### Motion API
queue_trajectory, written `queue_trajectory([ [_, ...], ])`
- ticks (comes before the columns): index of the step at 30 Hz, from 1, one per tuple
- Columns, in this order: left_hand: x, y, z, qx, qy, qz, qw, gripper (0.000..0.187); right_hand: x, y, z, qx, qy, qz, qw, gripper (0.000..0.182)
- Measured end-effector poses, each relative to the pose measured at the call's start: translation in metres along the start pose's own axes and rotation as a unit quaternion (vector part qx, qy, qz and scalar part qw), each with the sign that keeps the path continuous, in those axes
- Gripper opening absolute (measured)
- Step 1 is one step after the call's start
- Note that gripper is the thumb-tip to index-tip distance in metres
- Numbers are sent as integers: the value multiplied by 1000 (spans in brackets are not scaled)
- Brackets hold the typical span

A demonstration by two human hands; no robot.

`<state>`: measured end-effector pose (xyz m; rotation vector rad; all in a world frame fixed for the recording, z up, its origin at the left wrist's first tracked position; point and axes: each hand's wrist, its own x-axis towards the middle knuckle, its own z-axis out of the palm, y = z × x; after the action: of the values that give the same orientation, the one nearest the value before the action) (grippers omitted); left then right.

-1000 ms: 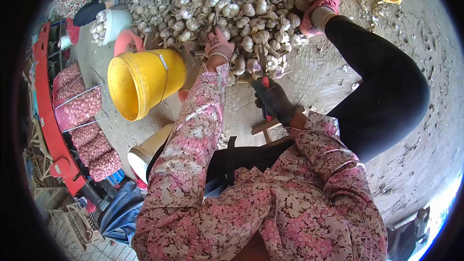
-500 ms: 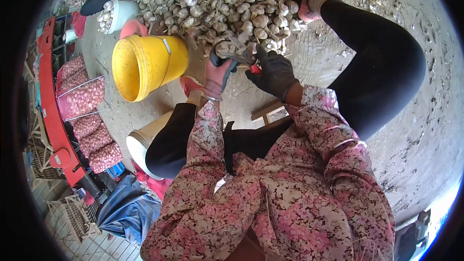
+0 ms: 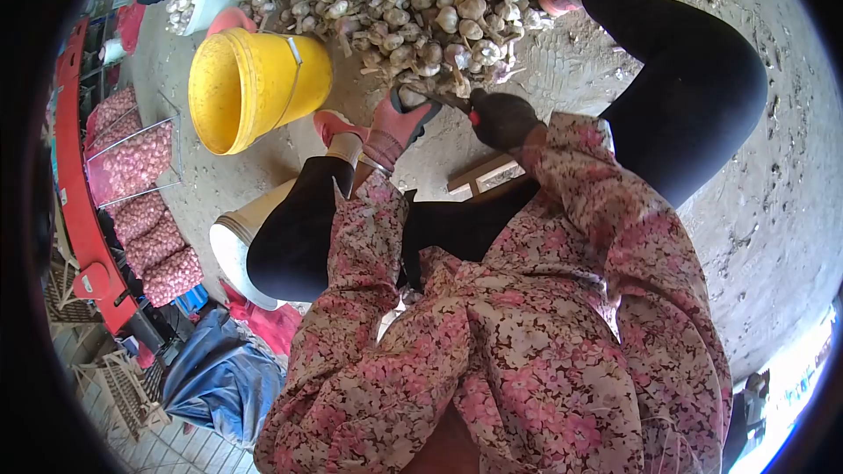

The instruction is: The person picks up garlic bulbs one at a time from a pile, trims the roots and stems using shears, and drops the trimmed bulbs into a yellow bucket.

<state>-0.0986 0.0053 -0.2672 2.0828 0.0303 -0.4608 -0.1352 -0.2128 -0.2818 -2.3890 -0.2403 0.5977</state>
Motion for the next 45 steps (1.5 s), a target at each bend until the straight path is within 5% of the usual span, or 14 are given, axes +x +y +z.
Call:
queue_trajectory([
  [5, 2, 15, 3, -85, -90, 78, 989, 45, 37, 30, 23, 12, 50, 27, 998, 20],
  [7, -1, 36, -7, -276, -60, -78, 956, 40, 37, 25, 16, 19, 41, 51, 998, 28],
  [9, 7, 21, -11, -397, -36, -55, 916, 32, 23, 15, 9, 328, -103, 221, 912, 41],
  [12, 15, 15, -10, -738, -36, -24, 673, 28, 11, 12, 28, 357, -24, 113, 927, 56],
  [21, -9, 44, 16, -595, -75, -48, 799, 31, -17, -31, -26, 484, -60, 92, 868, 35],
  [23, -6, 51, -3, -644, -54, 21, 763, 35, -14, -27, -18, 672, -70, 213, 706, 28],
  [25, 10, 34, -44, -664, 59, 156, 729, 38, -10, -25, -23, 697, -40, 219, 682, 27],
  [27, -3, 93, -82, -897, 19, 185, 402, 39, -4, -19, -16, 754, 64, 252, 603, 29],
  [28, 10, 72, -94, -897, 21, 181, 403, 39, 0, -14, -13, 767, 81, 255, 583, 31],
  [31, 71, 26, -82, -621, 120, 43, 774, 33, 12, -9, -6, 762, 86, 288, 573, 33],
  [34, 130, -2, -5, -221, 106, -78, 966, 55, 19, -12, -15, 773, 67, 302, 554, 32],
  [40, 198, -29, 88, 245, 70, -123, 959, 72, 24, 3, -20, 776, 76, 287, 556, 30],
  [43, 190, -32, 65, 187, 83, -65, 977, 64, 29, 10, -21, 726, 49, 271, 630, 31],
  [45, 161, -6, 42, -281, 20, -111, 953, 49, 32, 15, -18, 487, 87, 214, 842, 45],
])
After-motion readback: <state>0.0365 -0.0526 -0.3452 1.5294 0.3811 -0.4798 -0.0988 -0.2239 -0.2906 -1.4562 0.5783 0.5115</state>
